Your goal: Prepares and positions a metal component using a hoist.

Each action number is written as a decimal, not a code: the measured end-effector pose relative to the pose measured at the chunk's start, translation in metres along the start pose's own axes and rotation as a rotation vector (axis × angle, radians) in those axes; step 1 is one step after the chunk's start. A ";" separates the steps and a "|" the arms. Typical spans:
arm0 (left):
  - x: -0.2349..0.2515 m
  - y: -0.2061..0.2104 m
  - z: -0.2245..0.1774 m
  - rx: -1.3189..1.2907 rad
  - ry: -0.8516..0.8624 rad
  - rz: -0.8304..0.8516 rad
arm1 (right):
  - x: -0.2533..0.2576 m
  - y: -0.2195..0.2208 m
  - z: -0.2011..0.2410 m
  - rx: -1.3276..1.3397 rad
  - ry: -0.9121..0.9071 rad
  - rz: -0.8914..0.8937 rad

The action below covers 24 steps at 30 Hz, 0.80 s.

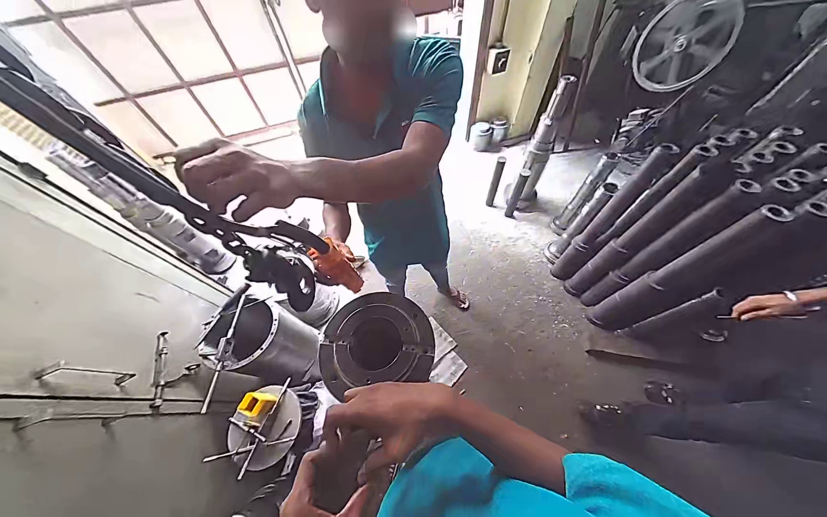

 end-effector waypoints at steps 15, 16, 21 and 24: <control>-0.006 -0.017 0.011 -0.286 -0.182 -0.098 | 0.010 -0.047 -0.079 -0.002 0.336 -0.532; -0.005 -0.016 0.010 -0.298 -0.182 -0.099 | 0.025 -0.046 -0.077 -0.033 0.287 -0.510; -0.003 -0.013 0.002 -0.260 -0.187 -0.114 | 0.123 -0.012 -0.055 -0.185 0.273 -0.632; -0.004 -0.015 0.006 -0.265 -0.183 -0.148 | 0.151 0.010 -0.051 -0.253 0.395 -0.726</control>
Point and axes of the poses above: each hand's wrist, its own x-axis towards the middle knuckle, its own y-axis out of the palm, z = x × y, the point moved 2 cm from there along x, towards the middle knuckle, and after that the axes turned 2 degrees about -z, right-handed, at the moved point
